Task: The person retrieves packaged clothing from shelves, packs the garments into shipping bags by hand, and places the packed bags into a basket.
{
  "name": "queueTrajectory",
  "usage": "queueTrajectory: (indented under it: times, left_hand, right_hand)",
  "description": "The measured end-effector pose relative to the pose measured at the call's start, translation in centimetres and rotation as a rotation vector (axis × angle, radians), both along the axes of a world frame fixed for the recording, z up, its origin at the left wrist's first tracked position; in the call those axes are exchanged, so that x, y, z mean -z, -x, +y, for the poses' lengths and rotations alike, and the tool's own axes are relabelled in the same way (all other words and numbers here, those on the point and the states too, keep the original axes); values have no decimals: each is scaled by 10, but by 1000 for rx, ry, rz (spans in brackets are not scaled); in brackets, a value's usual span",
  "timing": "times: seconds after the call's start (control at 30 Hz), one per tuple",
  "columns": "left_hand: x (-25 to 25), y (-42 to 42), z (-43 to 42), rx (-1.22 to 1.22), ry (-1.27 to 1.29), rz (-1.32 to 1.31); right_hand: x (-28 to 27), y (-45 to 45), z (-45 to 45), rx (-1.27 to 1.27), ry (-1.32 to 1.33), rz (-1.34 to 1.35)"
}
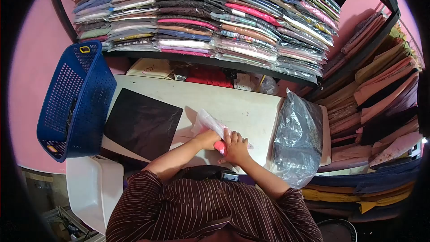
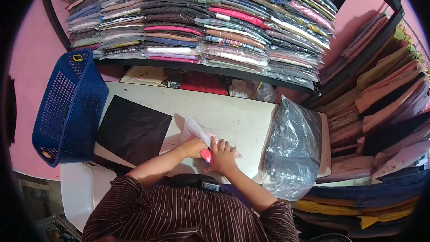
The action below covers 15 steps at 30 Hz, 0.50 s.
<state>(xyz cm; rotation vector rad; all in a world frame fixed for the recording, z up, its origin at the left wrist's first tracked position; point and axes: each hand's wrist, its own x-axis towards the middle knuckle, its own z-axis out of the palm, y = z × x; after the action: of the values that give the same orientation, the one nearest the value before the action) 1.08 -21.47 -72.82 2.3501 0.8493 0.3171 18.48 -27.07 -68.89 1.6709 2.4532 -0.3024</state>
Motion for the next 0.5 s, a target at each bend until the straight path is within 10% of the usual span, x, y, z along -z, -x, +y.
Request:
queueTrajectory:
  times: [0.17, 0.3, 0.5]
  left_hand:
    - [5, 6, -7, -109, 45, 180]
    - [-9, 29, -32, -207, -91, -181]
    - [18, 121, -47, -1083, -308, -139]
  right_hand:
    - [38, -1, 7, 19, -230, -77]
    - [28, -13, 14, 35, -217, 95]
    - [27, -24, 33, 63, -105, 169]
